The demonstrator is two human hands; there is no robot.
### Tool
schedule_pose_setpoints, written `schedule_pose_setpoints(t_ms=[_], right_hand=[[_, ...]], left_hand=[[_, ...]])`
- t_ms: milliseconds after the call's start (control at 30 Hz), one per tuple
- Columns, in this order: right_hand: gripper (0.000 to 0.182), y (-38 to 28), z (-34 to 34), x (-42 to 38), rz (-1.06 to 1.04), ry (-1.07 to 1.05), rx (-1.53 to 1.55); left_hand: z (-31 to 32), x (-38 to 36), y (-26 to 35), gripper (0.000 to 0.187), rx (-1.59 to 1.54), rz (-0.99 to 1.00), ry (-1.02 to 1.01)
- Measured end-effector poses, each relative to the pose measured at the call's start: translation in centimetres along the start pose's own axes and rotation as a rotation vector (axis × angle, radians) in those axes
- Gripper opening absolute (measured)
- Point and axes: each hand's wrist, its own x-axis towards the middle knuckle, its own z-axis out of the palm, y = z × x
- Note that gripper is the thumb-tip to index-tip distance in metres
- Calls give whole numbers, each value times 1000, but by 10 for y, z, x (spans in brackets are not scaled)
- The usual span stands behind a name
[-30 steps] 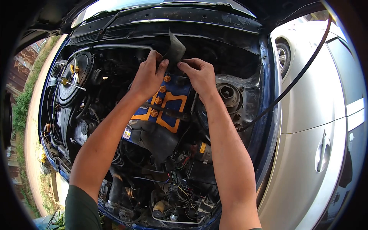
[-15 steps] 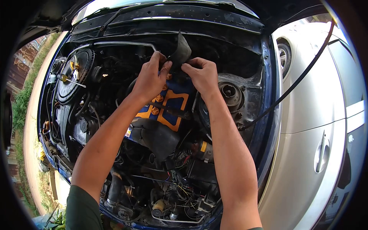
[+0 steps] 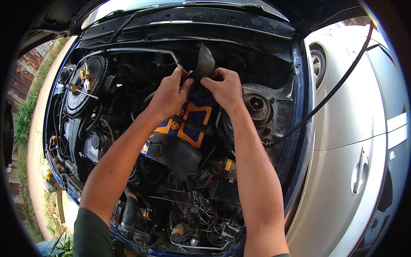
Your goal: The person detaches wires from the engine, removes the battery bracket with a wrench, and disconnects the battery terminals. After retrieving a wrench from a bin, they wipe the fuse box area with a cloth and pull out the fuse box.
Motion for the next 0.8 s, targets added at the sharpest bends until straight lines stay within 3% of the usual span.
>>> schedule_pose_setpoints(t_ms=[233,300,433,600,700,767,800], right_hand=[[17,0,0,1,9,-3,19],[17,1,0,0,26,-3,30],[21,-4,-3,-1,-5,-17,-152],[21,-19,-6,-10,-5,-39,-293],[18,-25,-8,-26,-112,-42,-360],[18,-28,-6,-43,-355,201,-548],[18,-30,-9,-48,-356,201,-550]], left_hand=[[4,1,4,24,0,-28,39],[5,-3,4,25,104,2,131],[2,-5,2,27,197,68,135],[-9,2,11,36,87,-182,-58],[-5,0,10,41,197,-8,72],[0,3,6,42,233,75,67],[1,6,4,43,278,158,66]])
